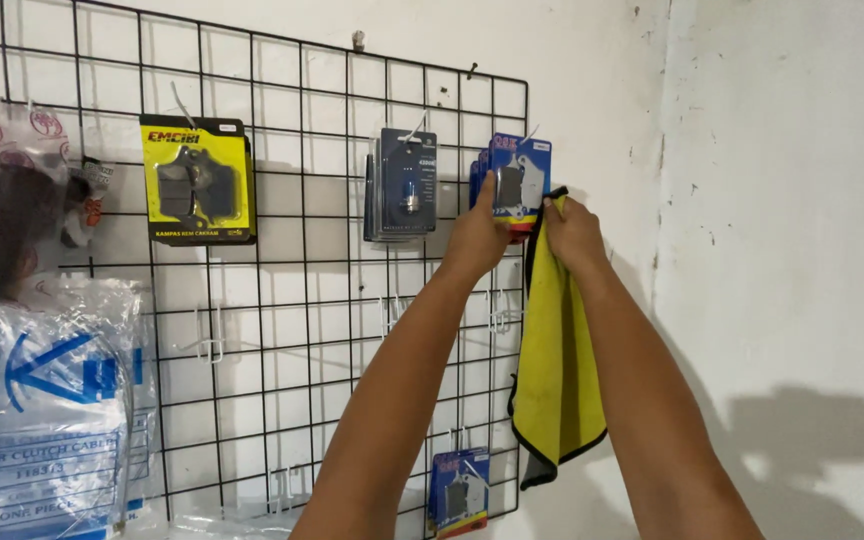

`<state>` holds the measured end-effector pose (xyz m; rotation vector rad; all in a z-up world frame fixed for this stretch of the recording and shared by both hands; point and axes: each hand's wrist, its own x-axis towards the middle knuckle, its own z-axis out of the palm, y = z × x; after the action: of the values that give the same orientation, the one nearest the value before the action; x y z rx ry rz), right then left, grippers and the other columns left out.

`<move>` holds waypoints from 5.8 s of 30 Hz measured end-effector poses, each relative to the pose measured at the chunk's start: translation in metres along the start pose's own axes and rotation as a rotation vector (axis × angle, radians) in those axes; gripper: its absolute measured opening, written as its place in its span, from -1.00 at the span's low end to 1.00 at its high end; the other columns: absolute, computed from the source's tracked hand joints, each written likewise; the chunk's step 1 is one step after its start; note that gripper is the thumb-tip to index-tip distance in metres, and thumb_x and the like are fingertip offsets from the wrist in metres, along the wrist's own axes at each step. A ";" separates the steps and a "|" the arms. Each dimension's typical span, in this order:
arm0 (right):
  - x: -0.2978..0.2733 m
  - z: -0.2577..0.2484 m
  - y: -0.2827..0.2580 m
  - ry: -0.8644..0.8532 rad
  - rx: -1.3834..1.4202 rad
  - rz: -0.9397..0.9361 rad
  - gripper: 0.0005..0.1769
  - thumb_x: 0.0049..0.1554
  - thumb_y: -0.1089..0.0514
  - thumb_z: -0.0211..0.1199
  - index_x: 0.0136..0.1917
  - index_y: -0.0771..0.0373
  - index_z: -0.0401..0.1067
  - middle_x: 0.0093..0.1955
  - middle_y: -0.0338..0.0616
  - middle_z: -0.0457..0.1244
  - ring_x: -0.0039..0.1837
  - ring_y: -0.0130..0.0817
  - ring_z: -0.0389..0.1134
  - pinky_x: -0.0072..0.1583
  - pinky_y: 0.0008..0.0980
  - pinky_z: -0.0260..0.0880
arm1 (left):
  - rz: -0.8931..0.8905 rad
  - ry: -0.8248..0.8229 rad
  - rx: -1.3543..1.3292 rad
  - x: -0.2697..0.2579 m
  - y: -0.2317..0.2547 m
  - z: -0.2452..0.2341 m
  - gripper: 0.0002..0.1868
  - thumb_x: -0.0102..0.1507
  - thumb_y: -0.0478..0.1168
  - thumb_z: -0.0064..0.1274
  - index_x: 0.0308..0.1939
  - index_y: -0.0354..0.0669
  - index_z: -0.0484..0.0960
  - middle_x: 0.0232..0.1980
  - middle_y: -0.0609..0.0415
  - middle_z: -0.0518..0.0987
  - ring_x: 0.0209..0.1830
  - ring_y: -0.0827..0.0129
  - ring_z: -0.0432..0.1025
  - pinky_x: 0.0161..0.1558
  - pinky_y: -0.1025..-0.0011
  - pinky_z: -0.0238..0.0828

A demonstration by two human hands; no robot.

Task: The person wipes a packaged scooter belt and a small white card with a yellow cloth. They then hang the belt package on a wall grid rack and continue wiping the card.

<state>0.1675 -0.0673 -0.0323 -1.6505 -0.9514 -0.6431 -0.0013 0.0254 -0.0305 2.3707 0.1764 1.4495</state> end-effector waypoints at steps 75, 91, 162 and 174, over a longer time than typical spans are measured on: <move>-0.461 0.045 0.108 0.077 0.750 0.850 -0.64 0.09 0.15 0.44 0.15 0.21 0.50 -0.18 -0.10 0.32 -0.20 -0.23 0.42 -0.15 -0.37 0.48 | -0.559 0.051 -1.030 -0.454 -0.095 0.126 -0.56 0.41 -0.43 -0.18 0.40 -0.25 0.27 -0.02 -0.15 0.63 -0.26 0.32 0.50 -0.21 0.31 0.71; -0.505 0.026 0.082 0.174 0.693 0.787 -0.73 0.17 0.21 0.34 0.15 0.22 0.48 -0.13 -0.09 0.35 -0.12 -0.17 0.48 -0.07 -0.31 0.59 | -0.437 -0.234 -1.074 -0.454 -0.075 0.024 -0.41 0.40 -0.44 -0.23 0.51 -0.13 0.05 0.10 -0.39 0.58 -0.13 -0.04 0.58 -0.11 0.09 0.62; -0.944 0.290 -0.583 -0.250 -0.636 0.365 -0.42 0.21 0.13 -0.02 0.48 0.27 0.24 0.56 0.01 0.13 0.58 -0.16 0.11 0.50 0.33 -0.68 | -1.353 -1.009 -2.231 -0.739 -0.254 -0.522 -0.30 0.44 0.14 -0.39 0.54 -0.20 0.25 0.48 0.00 0.41 0.15 0.29 0.44 0.06 0.36 0.45; -0.976 0.388 -0.646 -0.067 -0.736 0.490 -0.29 0.01 0.26 0.18 0.46 0.09 0.31 0.53 -0.15 0.19 0.58 -0.24 0.13 0.50 0.35 -0.51 | -1.268 -1.148 -2.294 -0.752 -0.311 -0.568 -0.20 0.31 0.11 -0.31 0.54 -0.33 0.24 0.05 -0.11 0.55 0.02 0.31 0.43 0.12 0.18 0.48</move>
<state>-0.9202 0.1159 -0.5834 -2.4567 -0.3148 -0.6325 -0.8286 0.2314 -0.5376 0.3101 -0.2059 -0.5922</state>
